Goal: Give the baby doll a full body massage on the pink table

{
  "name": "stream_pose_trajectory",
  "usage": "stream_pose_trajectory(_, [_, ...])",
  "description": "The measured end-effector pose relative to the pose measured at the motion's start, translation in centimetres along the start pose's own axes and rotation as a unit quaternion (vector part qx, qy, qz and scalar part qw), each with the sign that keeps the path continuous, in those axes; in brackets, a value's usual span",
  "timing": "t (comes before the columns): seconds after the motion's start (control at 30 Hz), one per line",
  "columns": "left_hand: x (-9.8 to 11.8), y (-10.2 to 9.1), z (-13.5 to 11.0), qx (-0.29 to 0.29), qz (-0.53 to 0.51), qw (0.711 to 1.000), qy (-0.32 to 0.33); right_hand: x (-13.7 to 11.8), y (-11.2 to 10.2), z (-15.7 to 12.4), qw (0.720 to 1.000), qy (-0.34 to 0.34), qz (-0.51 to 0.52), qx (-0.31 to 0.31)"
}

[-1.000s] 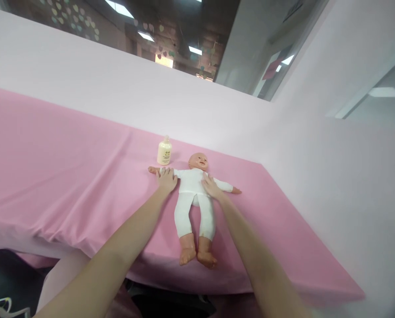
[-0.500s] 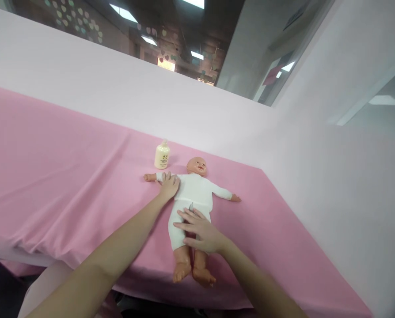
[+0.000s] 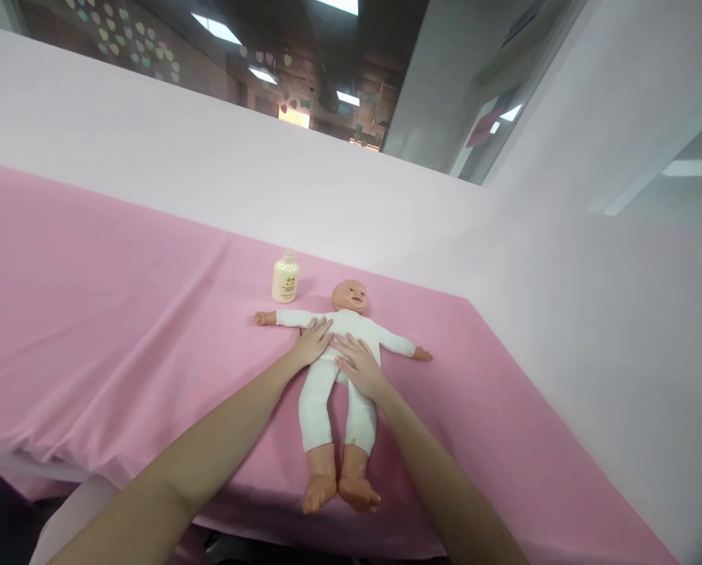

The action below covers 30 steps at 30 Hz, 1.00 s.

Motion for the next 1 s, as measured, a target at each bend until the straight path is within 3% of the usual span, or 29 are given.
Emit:
stream_pose_trajectory(0.4, [-0.4, 0.2, 0.3, -0.005, 0.009, 1.000, 0.019, 6.3, -1.2, 2.9, 0.970, 0.207, -0.047, 0.116])
stream_pose_trajectory(0.6, [-0.5, -0.2, 0.3, 0.011, 0.011, 1.000, 0.018, 9.7, -2.5, 1.8, 0.943, 0.255, -0.123, 0.176])
stream_pose_trajectory(0.83, [-1.3, -1.4, 0.3, 0.098, 0.020, 0.993, -0.061, 13.6, -3.9, -0.2, 0.910, 0.276, -0.108, 0.290])
stream_pose_trajectory(1.0, [-2.5, -3.1, 0.2, 0.216, -0.007, 0.964, -0.155, 15.8, -4.4, -0.5, 0.865, 0.324, 0.005, 0.384])
Point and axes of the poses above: each hand's wrist, its own z-axis towards the middle knuckle, its own y-axis out of the palm, x = y × z, the point moved 3 cm from there along z, towards the middle knuckle, and after that the axes turned 6 degrees about x, right-handed, at the moved point
